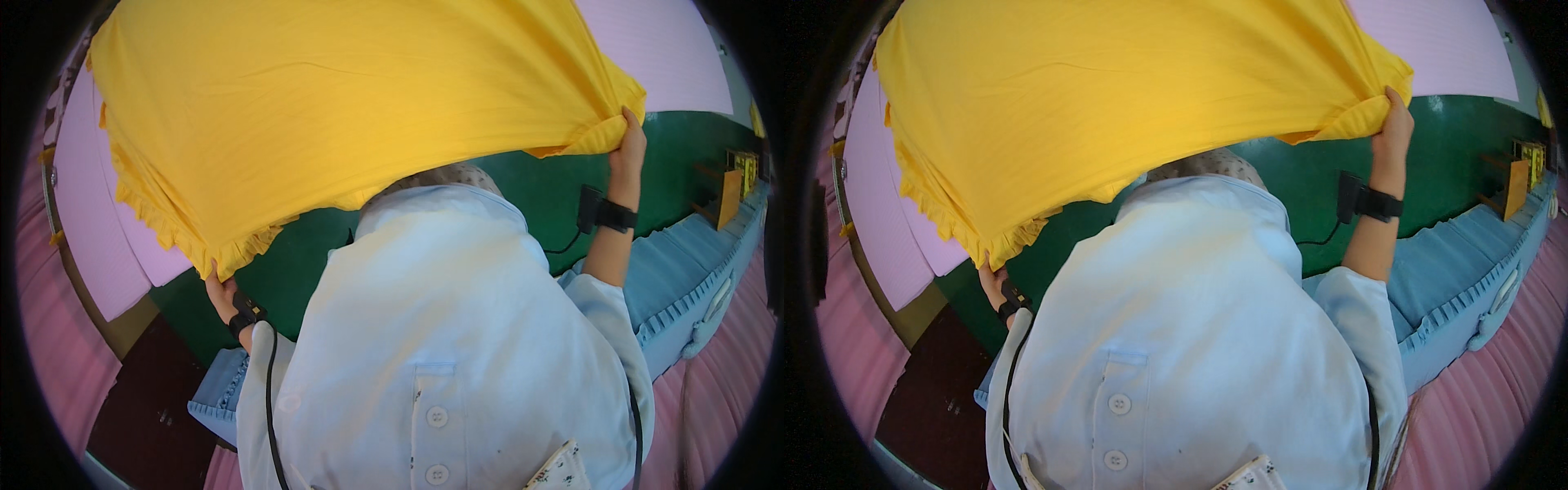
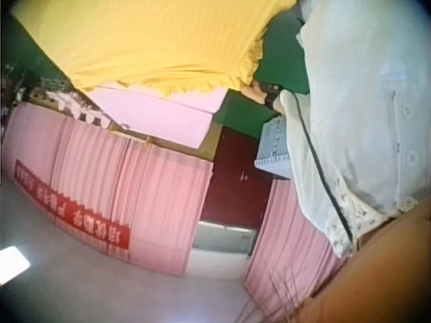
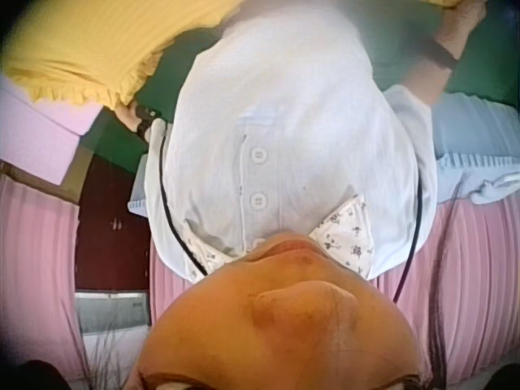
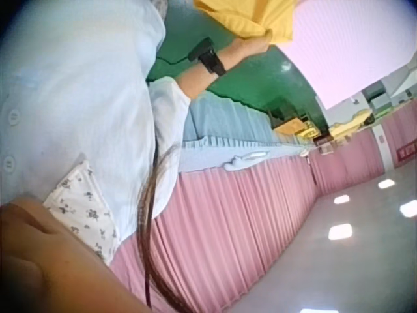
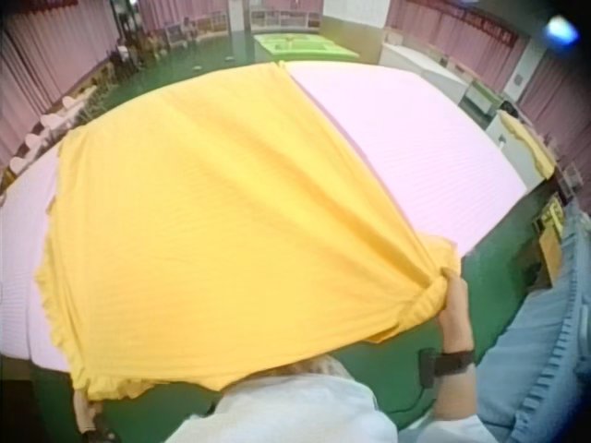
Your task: The person spreads a yellow garment on a pink table and then moves to the floor to pick up and stack metal trays.
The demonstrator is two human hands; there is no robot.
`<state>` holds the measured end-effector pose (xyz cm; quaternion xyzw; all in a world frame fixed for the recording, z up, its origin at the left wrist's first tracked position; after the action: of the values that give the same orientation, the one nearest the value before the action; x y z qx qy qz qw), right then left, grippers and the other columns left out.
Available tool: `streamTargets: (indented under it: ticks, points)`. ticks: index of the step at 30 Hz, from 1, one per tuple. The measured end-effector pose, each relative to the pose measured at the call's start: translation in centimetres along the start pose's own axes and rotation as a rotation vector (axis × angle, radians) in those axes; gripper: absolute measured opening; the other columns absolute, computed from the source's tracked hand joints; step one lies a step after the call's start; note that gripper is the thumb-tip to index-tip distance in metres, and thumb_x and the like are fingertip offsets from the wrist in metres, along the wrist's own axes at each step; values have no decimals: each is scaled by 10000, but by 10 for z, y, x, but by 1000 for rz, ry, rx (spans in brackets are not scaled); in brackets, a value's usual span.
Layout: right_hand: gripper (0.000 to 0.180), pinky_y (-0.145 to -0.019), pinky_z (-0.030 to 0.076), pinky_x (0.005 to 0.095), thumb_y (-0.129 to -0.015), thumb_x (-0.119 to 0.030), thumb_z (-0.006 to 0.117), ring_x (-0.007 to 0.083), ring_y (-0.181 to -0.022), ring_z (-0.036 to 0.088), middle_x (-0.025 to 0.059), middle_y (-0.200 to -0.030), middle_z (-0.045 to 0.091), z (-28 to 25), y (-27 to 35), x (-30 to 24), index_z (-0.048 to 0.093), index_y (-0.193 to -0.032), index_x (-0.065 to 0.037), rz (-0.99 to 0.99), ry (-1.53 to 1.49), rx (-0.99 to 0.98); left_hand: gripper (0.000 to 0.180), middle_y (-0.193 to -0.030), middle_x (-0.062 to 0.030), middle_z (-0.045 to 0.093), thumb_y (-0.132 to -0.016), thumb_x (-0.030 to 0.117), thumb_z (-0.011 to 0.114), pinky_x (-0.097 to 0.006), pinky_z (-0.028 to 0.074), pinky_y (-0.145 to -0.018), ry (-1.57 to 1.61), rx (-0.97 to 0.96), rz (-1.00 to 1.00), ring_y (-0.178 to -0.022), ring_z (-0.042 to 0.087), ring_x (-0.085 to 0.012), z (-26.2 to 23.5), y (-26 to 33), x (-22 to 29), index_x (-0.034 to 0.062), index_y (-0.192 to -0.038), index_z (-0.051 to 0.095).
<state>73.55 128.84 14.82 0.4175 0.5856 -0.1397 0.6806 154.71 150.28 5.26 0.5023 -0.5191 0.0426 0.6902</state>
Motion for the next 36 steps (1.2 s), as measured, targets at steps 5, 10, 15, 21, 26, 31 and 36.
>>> streamTargets:
  ticks: [5, 10, 15, 21, 26, 31, 36]
  points:
    - [354, -815, 442, 381, -848, -163, 491, 260, -955, 518, 123, -1087, 496, 7, -36, 15, 408, -1135, 27, 95, -149, -92, 326, -1026, -55, 560, -810, 158, 554, -320, 480, -725, 38, 68, -6, -879, 569, -196, -17, 5, -10, 44, -1104, 470]
    - [348, -824, 435, 369, -850, -206, 497, 233, -977, 508, 101, -1094, 507, 9, -58, 89, 430, -1132, -14, 266, -133, -139, 376, -1088, -83, 535, -803, 161, 560, -340, 466, -761, 124, 177, 18, -917, 555, -233, -16, 2, -27, 66, -1149, 448]
    - [359, -840, 418, 327, -832, -168, 529, 199, -981, 509, 77, -1122, 502, 24, -15, 88, 428, -1144, -22, 405, -371, -386, 418, -1137, -85, 502, -803, 208, 561, -400, 359, -900, 645, 114, 30, -1034, 475, -247, 19, 23, -33, 87, -1179, 427]
    - [252, -848, 403, 312, -827, -90, 487, 185, -982, 502, 47, -1044, 546, 34, -1, 96, 482, -1072, -30, 460, -210, -592, 335, -1058, -71, 525, -797, 271, 574, -400, 337, -902, 699, 73, 57, -1019, 448, -200, 97, 62, -3, 72, -1054, 496]
    - [283, -758, 434, 281, -800, -16, 514, 166, -900, 522, 45, -1016, 533, 69, 23, 97, 457, -1077, -24, 346, -96, -486, 296, -907, -58, 573, -813, 258, 558, -333, 435, -778, 518, 451, -94, -824, 544, -192, 6, 35, -58, 36, -1001, 502]
    - [374, -712, 414, 262, -722, -61, 630, 146, -841, 508, 70, -998, 519, 77, 8, 99, 460, -1048, 13, -110, 387, -471, 182, -859, -66, 575, -820, 183, 549, -355, 443, -764, 374, 323, 16, -800, 557, -208, -1, 36, -56, 54, -945, 520]
    - [530, -874, 321, 381, -727, -157, 609, 296, -977, 416, 208, -1041, 428, 132, 71, 68, 341, -1113, 90, -744, 975, -376, 143, -810, -43, 532, -819, 197, 534, -373, 437, -806, 388, 434, -176, -810, 543, -207, -46, 53, -110, 72, -882, 506]
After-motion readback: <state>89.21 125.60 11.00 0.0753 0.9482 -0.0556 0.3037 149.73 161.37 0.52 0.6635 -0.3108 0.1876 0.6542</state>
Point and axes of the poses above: each hand's wrist, its own y-axis away from the middle knuckle, its own z-axis out of the palm, x = y × z, the point moved 5 cm from there along -y, towards the middle knuckle
